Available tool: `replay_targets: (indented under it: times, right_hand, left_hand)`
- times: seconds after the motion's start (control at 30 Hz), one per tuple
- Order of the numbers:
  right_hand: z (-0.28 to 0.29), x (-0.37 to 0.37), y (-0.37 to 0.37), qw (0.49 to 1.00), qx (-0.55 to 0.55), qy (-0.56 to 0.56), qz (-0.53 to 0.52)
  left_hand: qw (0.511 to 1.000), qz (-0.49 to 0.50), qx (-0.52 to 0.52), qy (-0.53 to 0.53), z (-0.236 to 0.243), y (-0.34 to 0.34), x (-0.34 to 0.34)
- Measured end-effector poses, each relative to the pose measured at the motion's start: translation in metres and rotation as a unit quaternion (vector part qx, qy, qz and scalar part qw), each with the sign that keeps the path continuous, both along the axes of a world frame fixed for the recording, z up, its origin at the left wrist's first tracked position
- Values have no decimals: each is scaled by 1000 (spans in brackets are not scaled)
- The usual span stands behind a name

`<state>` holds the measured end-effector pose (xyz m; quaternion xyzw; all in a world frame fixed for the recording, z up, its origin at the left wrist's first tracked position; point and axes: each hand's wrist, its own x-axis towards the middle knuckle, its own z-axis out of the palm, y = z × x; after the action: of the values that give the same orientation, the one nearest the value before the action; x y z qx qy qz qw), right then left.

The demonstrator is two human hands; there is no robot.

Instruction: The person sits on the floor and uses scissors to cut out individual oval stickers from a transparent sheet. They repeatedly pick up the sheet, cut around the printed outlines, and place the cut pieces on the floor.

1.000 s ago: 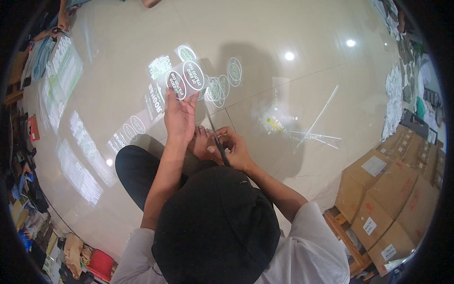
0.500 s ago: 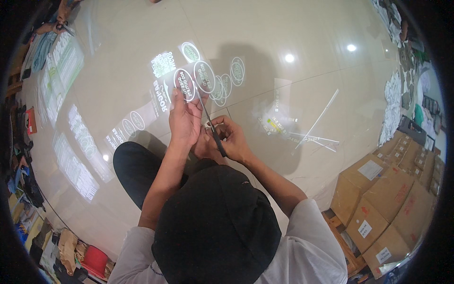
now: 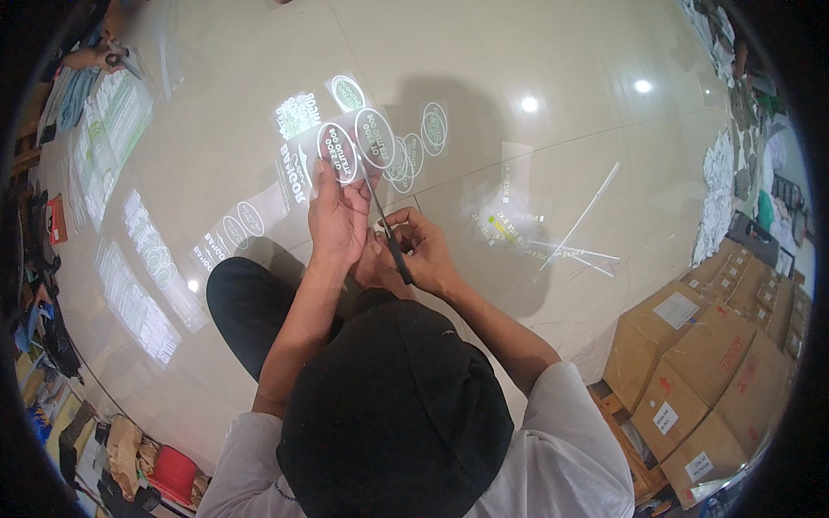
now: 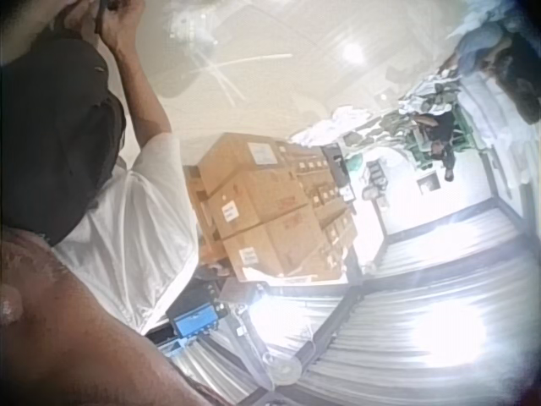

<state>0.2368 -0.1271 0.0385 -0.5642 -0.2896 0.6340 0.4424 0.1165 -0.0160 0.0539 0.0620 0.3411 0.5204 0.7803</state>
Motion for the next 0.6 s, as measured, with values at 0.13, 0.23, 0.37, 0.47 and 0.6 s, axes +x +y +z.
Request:
replay_targets:
  times: [0.13, 0.23, 0.37, 0.47, 0.6]
  right_hand:
    - [0, 2, -1, 1000, -13, 5, 8]
    - [2, 3, -1, 1000, -15, 5, 7]
    - [5, 2, 0, 1000, -18, -4, 6]
    - [-1, -1, -2, 1000, -4, -6, -16]
    - [0, 1, -2, 1000, 1, -5, -14]
  left_hand:
    - [1000, 2, -2, 2, 1, 0, 0]
    - [1000, 4, -2, 1, 1, 0, 1]
    - [1000, 5, -2, -8, 1, 1, 0]
    - [1000, -1, 0, -13, 0, 0, 1]
    - [1000, -5, -1, -13, 0, 0, 0]
